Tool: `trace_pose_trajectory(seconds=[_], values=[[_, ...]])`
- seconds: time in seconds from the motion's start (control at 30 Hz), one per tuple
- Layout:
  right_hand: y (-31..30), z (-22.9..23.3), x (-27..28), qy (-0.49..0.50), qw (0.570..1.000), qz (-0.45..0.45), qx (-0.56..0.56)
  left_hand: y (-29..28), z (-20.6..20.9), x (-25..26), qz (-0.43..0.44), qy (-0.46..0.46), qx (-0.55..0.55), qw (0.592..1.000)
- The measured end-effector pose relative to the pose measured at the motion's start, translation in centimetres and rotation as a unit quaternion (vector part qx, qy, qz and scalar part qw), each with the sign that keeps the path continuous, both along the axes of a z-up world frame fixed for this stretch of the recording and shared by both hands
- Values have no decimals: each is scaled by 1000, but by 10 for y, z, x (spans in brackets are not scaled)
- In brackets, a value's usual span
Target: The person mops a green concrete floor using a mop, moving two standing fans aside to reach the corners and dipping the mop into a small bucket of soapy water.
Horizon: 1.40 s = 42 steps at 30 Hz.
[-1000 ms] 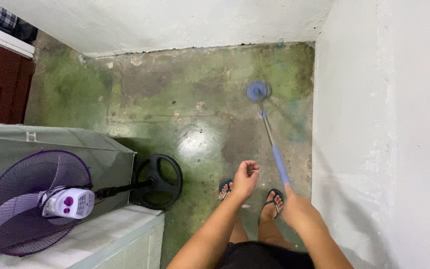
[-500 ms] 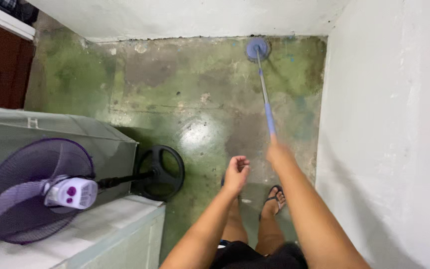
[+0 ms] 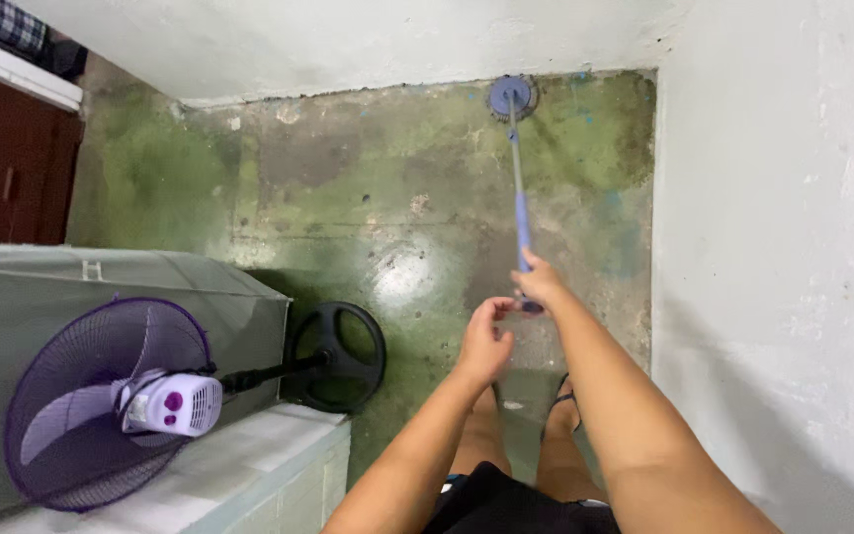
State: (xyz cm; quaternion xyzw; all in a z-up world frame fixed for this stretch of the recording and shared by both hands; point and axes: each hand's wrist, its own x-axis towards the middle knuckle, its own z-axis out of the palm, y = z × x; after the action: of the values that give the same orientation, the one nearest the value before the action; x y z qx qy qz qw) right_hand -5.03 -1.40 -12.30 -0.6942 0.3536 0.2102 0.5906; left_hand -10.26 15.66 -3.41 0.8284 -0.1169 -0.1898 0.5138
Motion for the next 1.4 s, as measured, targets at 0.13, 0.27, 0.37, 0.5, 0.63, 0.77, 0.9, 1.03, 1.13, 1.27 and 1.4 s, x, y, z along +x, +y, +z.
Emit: trace_pose_trajectory(seconds=[0.13, 0.27, 0.37, 0.5, 0.63, 0.77, 0.9, 1.03, 1.13, 1.27, 1.4], values=[[-4, 0, -4, -130, 920, -152, 336, 15, 33, 8, -18, -85, -30, 996], [-6, 14, -10, -278, 925, -63, 253, 4, 32, 22, 18, -48, -79, 996], [1, 6, 24, -311, 933, 85, -159, -13, 21, 40, 74, -29, -36, 996], [13, -2, 62, -488, 781, 184, -344, -12, 30, 54, 86, -160, 35, 983], [34, 29, 13, -585, 763, 205, -181, -2, 59, 34, 34, -357, -75, 931], [64, 71, -79, -583, 777, 157, -180, 16, 90, -9, -64, -382, -212, 898], [62, 69, -90, -571, 792, 141, -162, 15, 87, -13, -141, -331, -216, 908], [47, 37, -39, -503, 835, 164, -153, 4, 53, 27, -143, -296, -181, 927], [42, 38, -36, -506, 810, 171, -241, -5, 60, 33, -132, -182, -115, 968], [61, 55, -88, -542, 769, 166, -295, 0, 107, -1, -126, -281, -284, 908], [70, 52, -122, -482, 782, 224, -326, 11, 90, -32, -131, -278, -264, 914]])
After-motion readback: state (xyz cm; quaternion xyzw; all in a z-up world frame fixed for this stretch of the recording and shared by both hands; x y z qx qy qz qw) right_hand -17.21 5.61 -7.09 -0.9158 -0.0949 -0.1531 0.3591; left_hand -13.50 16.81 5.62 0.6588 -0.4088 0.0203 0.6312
